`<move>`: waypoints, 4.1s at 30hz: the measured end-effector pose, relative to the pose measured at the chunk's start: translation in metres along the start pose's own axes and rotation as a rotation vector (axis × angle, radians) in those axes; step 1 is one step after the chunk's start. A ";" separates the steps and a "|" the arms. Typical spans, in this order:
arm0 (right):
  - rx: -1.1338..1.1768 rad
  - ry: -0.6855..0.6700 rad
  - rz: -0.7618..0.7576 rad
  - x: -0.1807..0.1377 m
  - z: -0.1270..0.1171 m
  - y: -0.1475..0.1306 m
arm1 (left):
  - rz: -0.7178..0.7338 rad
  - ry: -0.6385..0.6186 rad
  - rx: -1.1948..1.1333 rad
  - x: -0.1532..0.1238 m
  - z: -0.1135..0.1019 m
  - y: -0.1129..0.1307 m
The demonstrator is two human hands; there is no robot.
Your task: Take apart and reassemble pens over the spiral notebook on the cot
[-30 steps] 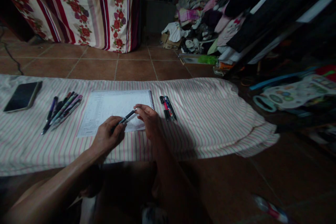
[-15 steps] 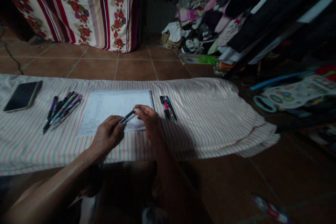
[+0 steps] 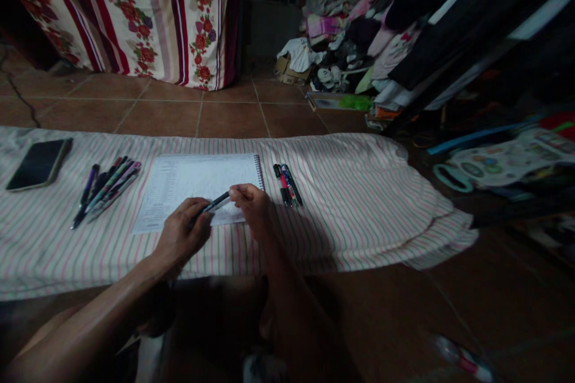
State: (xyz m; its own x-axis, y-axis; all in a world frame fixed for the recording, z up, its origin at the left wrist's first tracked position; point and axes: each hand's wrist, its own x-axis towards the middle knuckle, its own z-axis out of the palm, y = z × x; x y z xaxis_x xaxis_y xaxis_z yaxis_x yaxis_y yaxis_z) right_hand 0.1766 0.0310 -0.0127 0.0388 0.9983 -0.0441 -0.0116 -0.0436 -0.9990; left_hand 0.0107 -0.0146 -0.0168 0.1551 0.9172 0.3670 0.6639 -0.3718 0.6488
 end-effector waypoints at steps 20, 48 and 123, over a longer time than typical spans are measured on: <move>-0.120 0.023 -0.006 0.002 0.006 -0.001 | -0.005 -0.037 -0.056 -0.003 0.004 0.013; 0.287 -0.035 0.132 -0.001 0.007 -0.004 | -0.100 0.016 -0.148 0.002 0.003 0.011; 0.239 -0.428 -0.112 -0.293 0.064 -0.172 | -0.434 0.268 -1.031 -0.206 -0.155 0.192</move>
State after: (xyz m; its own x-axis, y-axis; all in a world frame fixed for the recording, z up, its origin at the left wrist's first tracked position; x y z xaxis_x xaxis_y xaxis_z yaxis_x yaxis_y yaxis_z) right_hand 0.1037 -0.2513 0.1730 -0.3600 0.9251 0.1213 -0.2612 0.0249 -0.9650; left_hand -0.0071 -0.2968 0.1356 -0.1828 0.9827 0.0291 -0.3101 -0.0857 0.9468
